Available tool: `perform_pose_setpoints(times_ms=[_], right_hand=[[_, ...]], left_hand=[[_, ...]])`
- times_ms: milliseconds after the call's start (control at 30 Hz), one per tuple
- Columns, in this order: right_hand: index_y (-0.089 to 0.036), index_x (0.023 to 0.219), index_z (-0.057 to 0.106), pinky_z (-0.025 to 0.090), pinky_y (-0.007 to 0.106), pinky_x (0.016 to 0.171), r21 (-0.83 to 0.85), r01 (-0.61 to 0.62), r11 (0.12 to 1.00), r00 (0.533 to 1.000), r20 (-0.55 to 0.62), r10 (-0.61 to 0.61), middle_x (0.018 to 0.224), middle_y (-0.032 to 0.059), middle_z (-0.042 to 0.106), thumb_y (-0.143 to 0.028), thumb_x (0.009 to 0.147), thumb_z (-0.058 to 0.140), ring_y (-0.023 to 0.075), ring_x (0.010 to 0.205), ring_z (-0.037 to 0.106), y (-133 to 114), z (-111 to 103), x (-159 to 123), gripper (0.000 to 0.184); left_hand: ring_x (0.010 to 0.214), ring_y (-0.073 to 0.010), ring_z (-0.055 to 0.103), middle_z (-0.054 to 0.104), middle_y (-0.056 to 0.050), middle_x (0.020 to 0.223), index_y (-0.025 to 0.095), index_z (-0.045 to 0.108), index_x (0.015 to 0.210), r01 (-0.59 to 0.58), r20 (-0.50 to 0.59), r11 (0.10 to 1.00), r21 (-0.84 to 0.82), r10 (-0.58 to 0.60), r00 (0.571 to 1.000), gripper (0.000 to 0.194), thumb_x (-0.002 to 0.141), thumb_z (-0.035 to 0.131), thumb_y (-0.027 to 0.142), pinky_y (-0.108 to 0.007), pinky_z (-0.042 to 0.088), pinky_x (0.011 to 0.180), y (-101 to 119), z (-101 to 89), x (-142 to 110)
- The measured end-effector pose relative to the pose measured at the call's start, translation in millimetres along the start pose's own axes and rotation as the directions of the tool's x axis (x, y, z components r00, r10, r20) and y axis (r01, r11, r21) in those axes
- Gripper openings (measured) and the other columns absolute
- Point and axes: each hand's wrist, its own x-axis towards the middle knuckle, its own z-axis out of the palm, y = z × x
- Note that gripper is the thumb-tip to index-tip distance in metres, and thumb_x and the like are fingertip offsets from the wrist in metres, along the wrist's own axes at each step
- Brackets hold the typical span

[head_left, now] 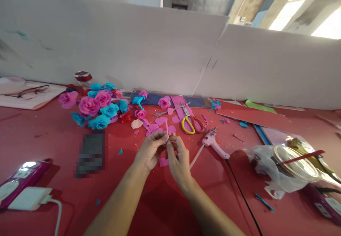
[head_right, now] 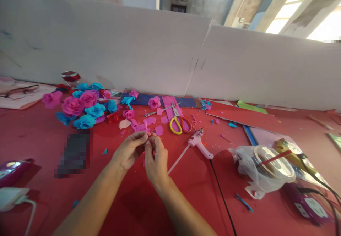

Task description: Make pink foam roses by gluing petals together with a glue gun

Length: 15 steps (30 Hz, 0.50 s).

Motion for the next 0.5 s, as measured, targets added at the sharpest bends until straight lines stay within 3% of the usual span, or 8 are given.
perform_pose_setpoints(times_ms=[133, 267, 367, 500], right_hand=[[-0.020, 0.091, 0.055, 0.037, 0.021, 0.051, -0.019, -0.003, 1.000, 0.998, 0.057, 0.004, 0.061, -0.0035, 0.053, -0.028, 0.091, 0.045, 0.0102, 0.051, 0.047, -6, -2, 1, 0.013], [-0.020, 0.093, 0.061, 0.040, 0.023, 0.056, -0.094, 0.069, 0.993, 0.981, 0.188, -0.050, 0.066, -0.0005, 0.060, -0.024, 0.088, 0.049, 0.0129, 0.057, 0.054, -21, -8, 3, 0.013], [-0.022, 0.094, 0.064, 0.044, 0.025, 0.063, -0.091, 0.140, 0.986, 0.968, 0.221, -0.117, 0.074, 0.0021, 0.066, -0.022, 0.088, 0.050, 0.0163, 0.065, 0.060, -35, -14, 3, 0.015], [-0.023, 0.088, 0.067, 0.046, 0.029, 0.070, -0.114, 0.312, 0.943, 0.945, 0.144, -0.295, 0.079, 0.0055, 0.068, -0.023, 0.088, 0.051, 0.0194, 0.072, 0.062, -46, -21, 7, 0.016]], left_hand=[[0.056, -0.0108, 0.060, 0.069, -0.004, 0.073, 0.014, 0.066, 0.072, -0.010, -0.016, 1.000, -0.011, 0.010, 1.000, 0.014, 0.065, 0.077, 0.020, -0.020, 0.045, 0.048, 6, -3.8, 1], [0.064, -0.0122, 0.063, 0.065, 0.000, 0.066, 0.016, 0.063, 0.071, -0.058, -0.032, 0.991, -0.123, 0.055, 0.998, 0.013, 0.068, 0.075, 0.019, -0.021, 0.048, 0.057, 26, 2.0, -7], [0.066, -0.0127, 0.063, 0.063, 0.001, 0.064, 0.017, 0.064, 0.072, -0.177, 0.058, 0.983, -0.050, 0.180, 0.982, 0.012, 0.071, 0.074, 0.022, -0.023, 0.049, 0.061, 41, 17.1, -26], [0.076, -0.0189, 0.064, 0.067, -0.004, 0.069, 0.017, 0.068, 0.069, -0.416, 0.168, 0.892, 0.179, 0.389, 0.906, 0.013, 0.072, 0.073, 0.028, -0.031, 0.050, 0.074, 49, 38.1, -54]])
